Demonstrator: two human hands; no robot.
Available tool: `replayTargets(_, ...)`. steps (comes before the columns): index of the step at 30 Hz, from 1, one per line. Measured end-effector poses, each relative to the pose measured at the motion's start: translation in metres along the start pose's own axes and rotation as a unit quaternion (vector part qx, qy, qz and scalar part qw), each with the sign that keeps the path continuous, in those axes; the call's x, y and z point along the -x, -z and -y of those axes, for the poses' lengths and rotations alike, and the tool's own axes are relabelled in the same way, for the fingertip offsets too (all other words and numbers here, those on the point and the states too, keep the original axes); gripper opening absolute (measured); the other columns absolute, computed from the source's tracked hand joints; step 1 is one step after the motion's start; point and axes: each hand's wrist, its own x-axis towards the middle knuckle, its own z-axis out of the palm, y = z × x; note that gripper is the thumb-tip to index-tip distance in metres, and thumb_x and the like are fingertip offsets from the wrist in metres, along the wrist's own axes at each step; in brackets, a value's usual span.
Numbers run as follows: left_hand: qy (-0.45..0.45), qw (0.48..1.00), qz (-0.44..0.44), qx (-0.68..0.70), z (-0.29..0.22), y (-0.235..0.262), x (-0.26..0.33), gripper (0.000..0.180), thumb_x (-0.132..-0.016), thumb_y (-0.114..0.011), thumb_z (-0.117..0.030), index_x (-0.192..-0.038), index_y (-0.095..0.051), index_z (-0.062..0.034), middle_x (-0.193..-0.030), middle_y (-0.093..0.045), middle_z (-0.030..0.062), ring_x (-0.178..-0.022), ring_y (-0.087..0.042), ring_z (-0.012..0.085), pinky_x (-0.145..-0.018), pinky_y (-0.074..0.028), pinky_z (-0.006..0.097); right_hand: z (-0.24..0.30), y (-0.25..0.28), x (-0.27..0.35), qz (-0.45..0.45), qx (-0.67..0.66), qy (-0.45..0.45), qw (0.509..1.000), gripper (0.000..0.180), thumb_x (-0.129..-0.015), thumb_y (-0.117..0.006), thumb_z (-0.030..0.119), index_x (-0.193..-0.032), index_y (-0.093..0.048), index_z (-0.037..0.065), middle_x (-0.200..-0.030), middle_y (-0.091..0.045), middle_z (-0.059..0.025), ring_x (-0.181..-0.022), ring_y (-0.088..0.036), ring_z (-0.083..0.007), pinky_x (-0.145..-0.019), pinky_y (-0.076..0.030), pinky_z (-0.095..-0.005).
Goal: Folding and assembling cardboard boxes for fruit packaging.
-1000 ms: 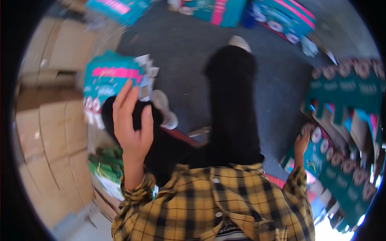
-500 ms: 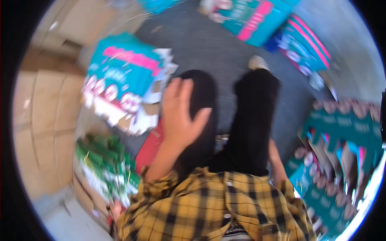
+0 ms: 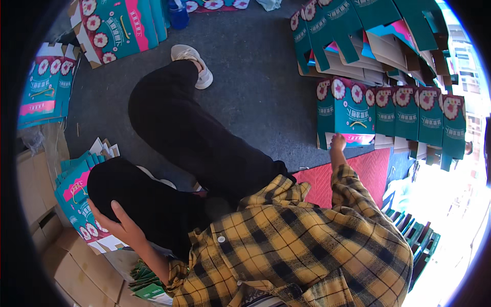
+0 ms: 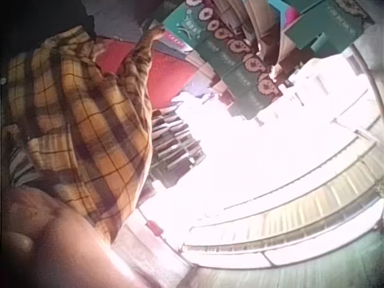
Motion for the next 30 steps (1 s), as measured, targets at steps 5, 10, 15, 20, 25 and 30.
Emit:
replayTargets(5,-0.017,0.997,-0.013,-0.070,-0.008,0.011,0.000,0.057,-0.096,-0.049,-0.028,-0.140,-0.033,0.0051,-0.144,-0.036,0.0218,-0.135,-0.033,0.0320,-0.112,-0.022,0.040,0.041,0.001,0.021,-0.090,-0.244,-0.327,0.908,0.058,-0.080,-0.064,0.054,-0.118,-0.052,0.012,-0.089,-0.054,-0.0065,-0.077,-0.053,-0.0231,-0.083,-0.044,-0.0467)
replayTargets(10,0.007,0.998,-0.007,-0.068,0.003,-0.009,0.006,0.060,-0.096,-0.049,-0.032,-0.139,-0.033,0.0063,-0.143,-0.036,0.0233,-0.135,-0.033,0.0333,-0.111,-0.023,0.040,0.046,0.046,-0.007,0.085,-0.384,-0.313,0.864,0.090,-0.071,-0.067,0.066,-0.135,-0.037,0.011,-0.133,-0.042,-0.0147,-0.116,-0.045,-0.0335,-0.087,-0.040,-0.0546)
replayTargets(15,0.017,0.997,0.010,-0.071,0.017,0.005,-0.017,0.062,-0.096,-0.049,-0.034,-0.140,-0.032,0.0070,-0.144,-0.035,0.0245,-0.135,-0.033,0.0346,-0.111,-0.024,0.039,0.024,0.056,-0.011,0.023,-0.375,-0.423,0.824,0.129,-0.054,-0.072,0.077,-0.146,-0.010,0.011,-0.143,-0.021,-0.0256,-0.122,-0.035,-0.0402,-0.099,-0.031,-0.0579)
replayTargets(20,0.020,0.995,0.011,-0.097,0.018,0.002,-0.024,0.063,-0.095,-0.051,-0.035,-0.140,-0.032,0.0065,-0.143,-0.035,0.0250,-0.135,-0.032,0.0350,-0.111,-0.024,0.039,0.016,0.060,-0.026,0.132,-0.433,-0.396,0.799,0.105,-0.064,-0.068,0.072,-0.142,-0.027,0.015,-0.144,-0.034,-0.0095,-0.127,-0.036,-0.0303,-0.105,-0.030,-0.0548)
replayTargets(25,-0.078,0.976,-0.011,-0.203,-0.001,0.009,-0.036,0.061,-0.091,-0.059,-0.030,-0.138,-0.038,0.0034,-0.143,-0.034,0.0261,-0.134,-0.032,0.0379,-0.110,-0.024,0.044,0.049,0.055,-0.017,0.161,-0.392,-0.348,0.836,0.074,-0.072,-0.069,0.063,-0.127,-0.050,0.017,-0.129,-0.052,-0.0053,-0.118,-0.046,-0.0257,-0.098,-0.038,-0.0544)
replayTargets(30,-0.084,0.973,0.015,-0.217,-0.009,0.015,-0.040,0.060,-0.090,-0.060,-0.029,-0.136,-0.040,0.0032,-0.143,-0.034,0.0268,-0.133,-0.032,0.0388,-0.110,-0.024,0.045,0.077,0.053,0.006,0.140,-0.468,-0.366,0.792,0.070,-0.076,-0.070,0.056,-0.129,-0.049,0.017,-0.127,-0.055,-0.0060,-0.116,-0.050,-0.0276,-0.096,-0.040,-0.0510)
